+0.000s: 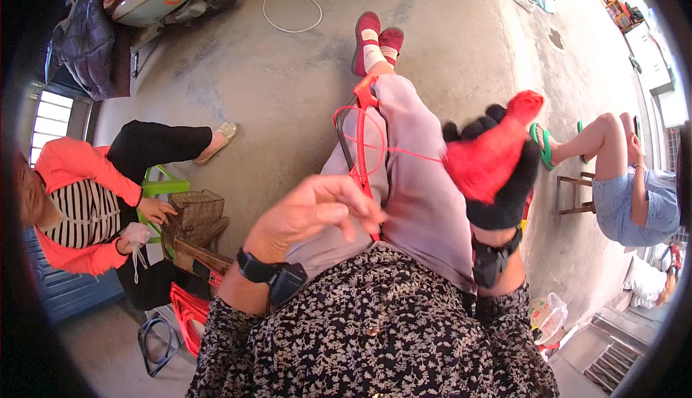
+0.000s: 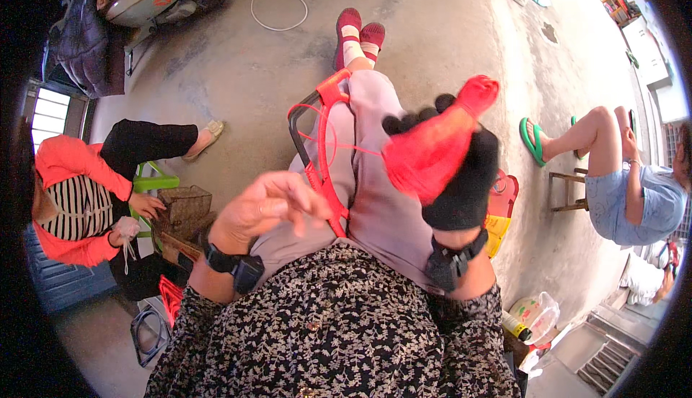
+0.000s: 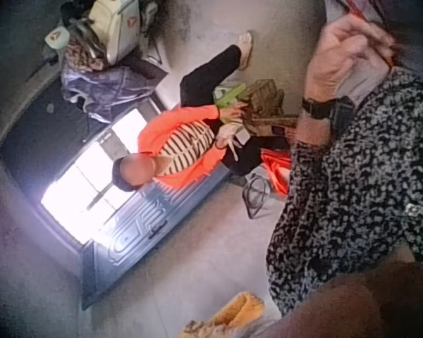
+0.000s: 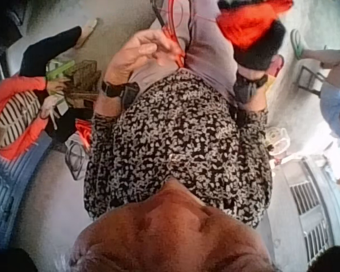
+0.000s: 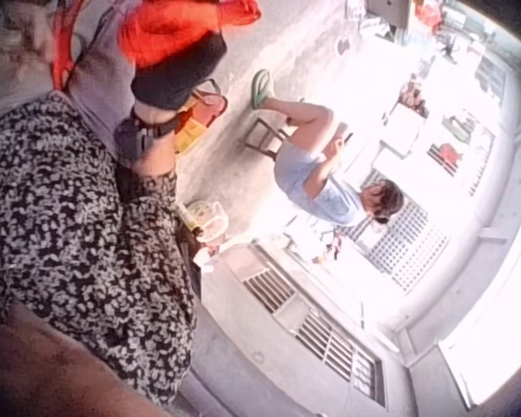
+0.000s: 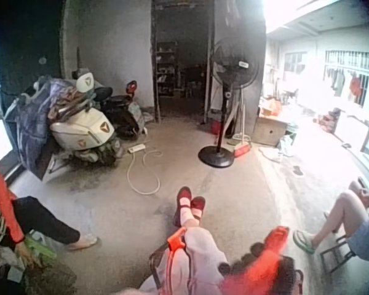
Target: The person wraps red cord around a black frame by hand, repeatedly looping the cord through the center and pulling it tight. They continue threading the cord from a bundle around the frame's edges to cover the structure.
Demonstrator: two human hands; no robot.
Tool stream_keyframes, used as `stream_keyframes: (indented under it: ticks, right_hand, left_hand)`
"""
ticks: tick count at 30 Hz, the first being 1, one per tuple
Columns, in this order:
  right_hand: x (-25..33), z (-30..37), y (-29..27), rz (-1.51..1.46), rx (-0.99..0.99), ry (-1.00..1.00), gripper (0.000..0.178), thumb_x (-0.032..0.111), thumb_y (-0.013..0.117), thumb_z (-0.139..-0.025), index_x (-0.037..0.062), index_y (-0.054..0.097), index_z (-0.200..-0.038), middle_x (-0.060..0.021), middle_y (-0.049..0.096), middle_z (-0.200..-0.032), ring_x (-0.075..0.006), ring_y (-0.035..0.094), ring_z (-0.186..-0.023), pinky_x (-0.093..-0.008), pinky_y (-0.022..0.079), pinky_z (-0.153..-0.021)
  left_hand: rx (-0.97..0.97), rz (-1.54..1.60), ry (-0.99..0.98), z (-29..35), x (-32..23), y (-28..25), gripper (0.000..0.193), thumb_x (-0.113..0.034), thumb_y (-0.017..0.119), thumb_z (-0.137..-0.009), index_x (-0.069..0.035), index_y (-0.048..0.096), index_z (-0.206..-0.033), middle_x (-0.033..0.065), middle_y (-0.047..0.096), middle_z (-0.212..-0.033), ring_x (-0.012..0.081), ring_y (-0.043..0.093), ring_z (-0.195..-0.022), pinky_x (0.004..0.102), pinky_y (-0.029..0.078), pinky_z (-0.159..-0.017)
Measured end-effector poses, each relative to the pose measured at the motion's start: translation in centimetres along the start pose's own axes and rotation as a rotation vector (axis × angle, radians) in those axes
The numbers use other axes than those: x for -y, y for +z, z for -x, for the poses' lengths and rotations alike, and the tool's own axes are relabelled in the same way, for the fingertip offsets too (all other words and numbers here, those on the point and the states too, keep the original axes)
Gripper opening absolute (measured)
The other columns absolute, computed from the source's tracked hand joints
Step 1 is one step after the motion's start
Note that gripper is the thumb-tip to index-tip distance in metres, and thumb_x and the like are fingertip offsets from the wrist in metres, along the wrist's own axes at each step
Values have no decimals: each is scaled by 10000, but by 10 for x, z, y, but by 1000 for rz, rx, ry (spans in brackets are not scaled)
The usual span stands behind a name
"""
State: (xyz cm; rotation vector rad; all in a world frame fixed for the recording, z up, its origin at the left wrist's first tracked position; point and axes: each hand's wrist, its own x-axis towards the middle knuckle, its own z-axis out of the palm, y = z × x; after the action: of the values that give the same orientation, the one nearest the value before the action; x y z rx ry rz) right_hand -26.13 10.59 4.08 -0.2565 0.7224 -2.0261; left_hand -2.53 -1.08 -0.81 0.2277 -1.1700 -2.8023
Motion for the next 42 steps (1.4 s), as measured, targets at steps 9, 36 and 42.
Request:
stream_keyframes:
  ticks: [9,36,42]
  right_hand:
    - [5,49,-19,-112,167,279,512,446,524,-895,24,469,-1180,-108,608,-921,-200,598,-719,-399,486,-769]
    - [9,-43,-93,883,-30,51,356,172,644,-834,33,558,-1150,-97,643,-947,-188,629,-873,-328,512,-754]
    - [-51,-18,-13,2005,497,-134,540,113,700,-706,58,525,-1214,-177,596,-1079,-352,610,-931,-417,498,-794]
  left_hand:
    - [-193,624,285,10,7,15,320,-415,592,-879,-115,481,-872,38,471,-854,178,444,-767,263,389,-567]
    - [-446,-28,497,15,-19,9,392,-279,550,-914,-21,523,-1207,154,515,-1263,243,530,-1116,308,503,-801]
    - [-531,-78,235,-14,35,-39,425,-94,570,-892,-40,471,-1302,83,532,-1292,200,515,-1177,365,436,-982]
